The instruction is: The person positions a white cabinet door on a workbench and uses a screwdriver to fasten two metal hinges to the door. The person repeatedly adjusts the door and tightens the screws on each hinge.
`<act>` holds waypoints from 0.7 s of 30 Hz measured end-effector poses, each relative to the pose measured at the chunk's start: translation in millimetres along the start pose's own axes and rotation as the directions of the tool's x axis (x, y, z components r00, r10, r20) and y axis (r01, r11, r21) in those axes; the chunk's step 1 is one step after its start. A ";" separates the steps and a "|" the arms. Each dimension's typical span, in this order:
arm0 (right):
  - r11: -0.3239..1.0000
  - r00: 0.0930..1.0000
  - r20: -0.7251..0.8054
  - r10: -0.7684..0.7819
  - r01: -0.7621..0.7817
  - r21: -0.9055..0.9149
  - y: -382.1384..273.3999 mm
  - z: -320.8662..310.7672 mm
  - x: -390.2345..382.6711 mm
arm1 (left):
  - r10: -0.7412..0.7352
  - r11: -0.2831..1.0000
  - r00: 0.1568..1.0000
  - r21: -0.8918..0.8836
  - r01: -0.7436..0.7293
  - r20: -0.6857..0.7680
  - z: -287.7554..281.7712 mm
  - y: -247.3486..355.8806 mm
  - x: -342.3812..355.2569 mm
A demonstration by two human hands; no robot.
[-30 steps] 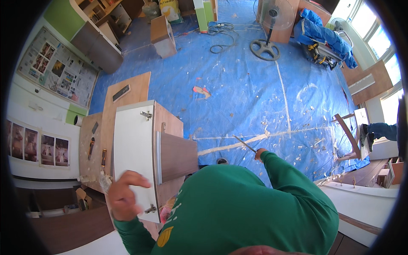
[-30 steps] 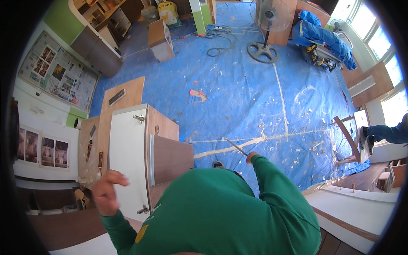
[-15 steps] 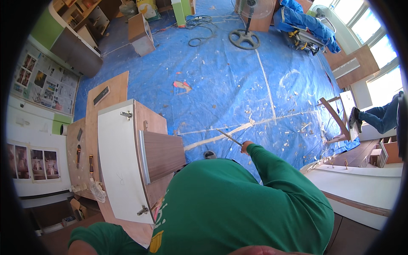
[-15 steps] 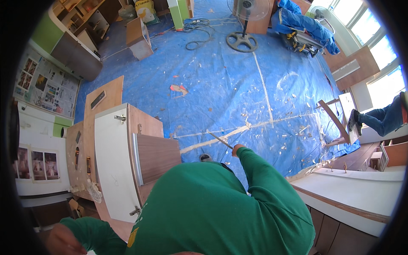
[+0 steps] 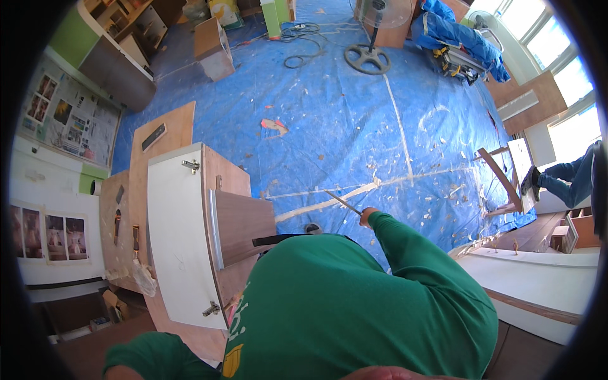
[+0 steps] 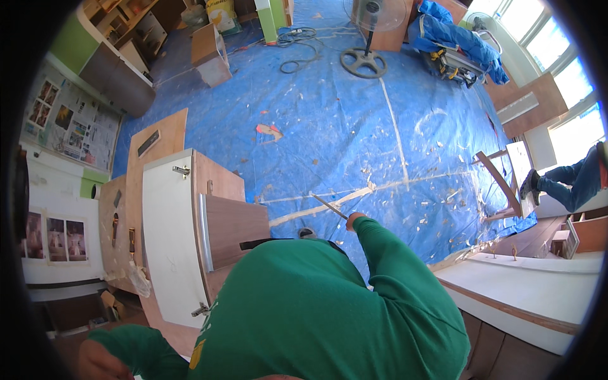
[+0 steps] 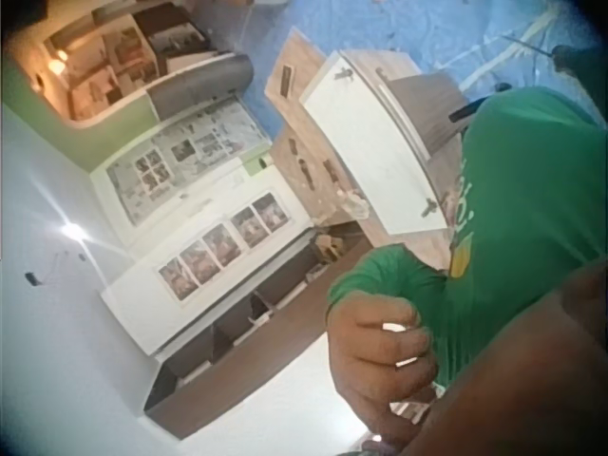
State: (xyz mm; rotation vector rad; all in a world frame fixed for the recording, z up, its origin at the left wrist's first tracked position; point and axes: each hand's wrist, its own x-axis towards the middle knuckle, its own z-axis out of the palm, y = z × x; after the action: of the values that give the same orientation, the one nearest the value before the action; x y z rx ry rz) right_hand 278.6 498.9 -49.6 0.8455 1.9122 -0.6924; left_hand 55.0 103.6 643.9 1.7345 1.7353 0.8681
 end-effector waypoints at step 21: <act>0.936 0.965 -0.156 0.208 -0.151 0.318 -26.5 0.8 -53.2 | -0.781 0.621 0.354 -0.576 0.532 -0.515 249.6 -473.8 -172.4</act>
State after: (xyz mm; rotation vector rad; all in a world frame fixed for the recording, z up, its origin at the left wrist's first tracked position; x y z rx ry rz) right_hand 277.2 467.5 0.8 1.3050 1.8876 -0.8313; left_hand -60.8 -35.4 111.1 0.2475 2.3468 1.4260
